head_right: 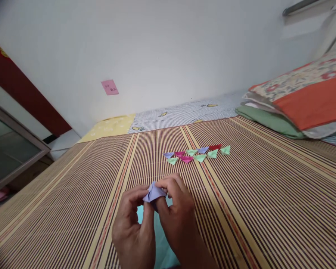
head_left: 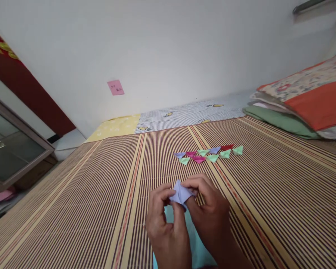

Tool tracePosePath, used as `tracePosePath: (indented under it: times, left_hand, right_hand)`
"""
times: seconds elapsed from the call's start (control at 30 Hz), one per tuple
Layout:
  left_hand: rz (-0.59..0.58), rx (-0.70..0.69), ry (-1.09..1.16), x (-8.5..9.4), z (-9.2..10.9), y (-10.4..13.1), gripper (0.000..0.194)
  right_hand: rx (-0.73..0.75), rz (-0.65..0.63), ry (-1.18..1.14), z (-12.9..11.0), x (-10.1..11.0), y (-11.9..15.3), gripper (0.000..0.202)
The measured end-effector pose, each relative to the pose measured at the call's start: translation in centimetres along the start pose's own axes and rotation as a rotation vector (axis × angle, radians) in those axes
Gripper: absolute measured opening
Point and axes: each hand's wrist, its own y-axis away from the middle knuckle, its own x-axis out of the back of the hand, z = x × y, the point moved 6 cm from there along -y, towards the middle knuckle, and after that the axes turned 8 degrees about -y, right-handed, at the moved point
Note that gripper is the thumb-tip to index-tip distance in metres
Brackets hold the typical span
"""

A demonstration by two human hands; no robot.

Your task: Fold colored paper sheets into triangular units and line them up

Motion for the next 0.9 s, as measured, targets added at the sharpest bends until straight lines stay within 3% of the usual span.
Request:
tracePosePath:
  times: [0.07, 0.13, 0.23, 0.4, 0.57, 0.7, 0.8, 0.9]
  left_hand:
    - [-0.074, 0.209, 0.135, -0.4, -1.3, 0.0, 0.003]
    - [-0.183, 0.39, 0.289, -1.0, -2.3, 0.1, 0.008]
    - [-0.241, 0.525, 0.395, -1.1, -2.9, 0.1, 0.015]
    - [-0.176, 0.604, 0.441, -0.7, -3.7, 0.0, 0.021]
    - [-0.091, 0.697, 0.563, -0.6, -4.2, 0.1, 0.025]
    - [-0.136, 0.674, 0.52, -0.6, -3.8, 0.2, 0.022]
    - [-0.174, 0.656, 0.503, -0.8, -3.4, 0.1, 0.02]
    - [-0.174, 0.615, 0.555, -1.2, -3.0, -0.1, 0.028]
  right_hand:
    - [-0.063, -0.004, -0.059, 0.3, 0.0, 0.0, 0.02]
    - [-0.131, -0.002, -0.124, 0.8, 0.0, 0.0, 0.02]
    - [-0.179, -0.023, -0.173, 1.5, -0.1, 0.0, 0.024]
    - [-0.183, -0.131, -0.243, 1.3, -0.3, -0.2, 0.028]
    - [-0.227, -0.356, -0.351, 0.8, -0.6, -0.3, 0.025]
    - [-0.275, -0.28, -0.301, 1.6, -0.3, -0.4, 0.021]
    - [-0.214, -0.233, -0.217, 1.6, -0.2, -0.5, 0.02]
    - [-0.22, -0.193, -0.204, 1.7, -0.1, -0.4, 0.022]
